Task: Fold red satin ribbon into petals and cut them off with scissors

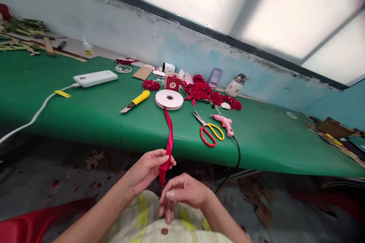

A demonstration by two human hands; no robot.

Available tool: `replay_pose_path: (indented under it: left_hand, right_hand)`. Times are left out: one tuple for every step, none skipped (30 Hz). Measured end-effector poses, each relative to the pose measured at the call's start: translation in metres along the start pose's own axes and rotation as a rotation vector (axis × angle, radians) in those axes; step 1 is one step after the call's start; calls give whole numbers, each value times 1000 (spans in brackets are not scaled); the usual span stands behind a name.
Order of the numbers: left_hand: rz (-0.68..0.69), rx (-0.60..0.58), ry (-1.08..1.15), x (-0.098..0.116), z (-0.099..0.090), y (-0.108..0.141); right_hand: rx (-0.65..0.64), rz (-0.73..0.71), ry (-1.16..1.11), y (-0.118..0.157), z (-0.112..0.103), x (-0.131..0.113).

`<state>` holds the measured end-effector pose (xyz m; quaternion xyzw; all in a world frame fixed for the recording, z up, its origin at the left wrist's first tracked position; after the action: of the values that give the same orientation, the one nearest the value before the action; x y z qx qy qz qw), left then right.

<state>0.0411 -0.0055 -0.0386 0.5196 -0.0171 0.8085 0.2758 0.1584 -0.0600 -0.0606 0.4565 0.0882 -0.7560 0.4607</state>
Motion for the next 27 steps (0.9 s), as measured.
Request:
replay_pose_path:
  left_hand:
    - [3, 43, -105, -1, 0, 1]
    - [25, 100, -237, -1, -2, 5]
    - [74, 165, -397, 2, -5, 9]
    - [145, 234, -578, 6, -7, 15]
    - [227, 293, -773, 11, -7, 21]
    - [301, 337, -966, 16, -6, 26]
    - [355, 366, -1149, 19, -3, 31]
    - [383, 380, -1310, 21, 0, 34]
    - [389, 384, -1447, 22, 3, 35]
    - [386, 381, -1558, 23, 6, 35]
    - [385, 373, -1643, 24, 10, 34]
    - [387, 362, -1702, 24, 14, 34]
    - [389, 349, -1735, 25, 18, 34]
    - [390, 335, -1745, 27, 22, 34]
    - [386, 320, -1732, 29, 24, 36]
    - [380, 300, -1690, 32, 25, 38]
    - [368, 269, -1617, 34, 25, 41]
    - [351, 226, -1510, 37, 23, 44]
    - [328, 175, -1367, 39, 20, 47]
    - [287, 115, -1191, 41, 15, 49]
    - [232, 65, -1010, 41, 9, 50]
    - [152, 46, -807, 38, 0, 49]
    - [65, 32, -592, 34, -9, 47]
    - [-10, 8, -400, 28, -17, 44]
    - [-36, 8, -217, 22, -24, 40]
    - [-31, 29, -78, 17, -31, 34]
    - [-18, 53, 16, 13, -37, 29]
  right_hand:
    - [55, 29, 147, 5, -8, -6]
    - [160, 8, 287, 9, -19, -18]
    - [310, -62, 399, 14, -30, -34]
    - [477, -164, 470, 18, -39, -53]
    - [618, -285, 529, 20, -46, -72]
    - [695, -385, 593, 17, -48, -89]
    - [719, -438, 654, 9, -47, -103]
    - [717, -469, 708, -3, -45, -114]
    - [709, -502, 775, -18, -41, -125]
    - [685, -520, 842, -35, -37, -134]
    - [690, -530, 877, -52, -35, -141]
    - [735, -531, 867, -68, -34, -146]
    - [769, -524, 805, -82, -35, -149]
    - [764, -501, 698, -94, -36, -150]
    - [735, -462, 578, -104, -37, -147]
    - [699, -425, 471, -111, -37, -144]
    - [652, -396, 357, -114, -36, -139]
    - [602, -376, 240, -114, -34, -134]
    - [556, -368, 122, -111, -33, -128]
    - [507, -368, 2, -106, -31, -123]
    - [456, -366, -120, -100, -28, -117]
    - [413, -368, -219, -94, -26, -111]
    - [384, -372, -283, -88, -24, -105]
    - [362, -380, -326, -83, -21, -99]
    - [344, -388, -356, -78, -19, -93]
    - [326, -395, -377, -73, -15, -88]
    - [307, -397, -391, -68, -12, -82]
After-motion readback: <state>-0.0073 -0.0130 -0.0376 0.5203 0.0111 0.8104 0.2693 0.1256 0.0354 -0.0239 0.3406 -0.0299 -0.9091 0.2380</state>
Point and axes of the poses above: each hand's wrist, its own y-axis away from the middle knuckle, its own z-axis out of the palm, x = y × z, the point moved 5 cm from there along -y, towards the middle knuckle, and after that the axes turned 5 degrees about -y, right-handed, at the moved point
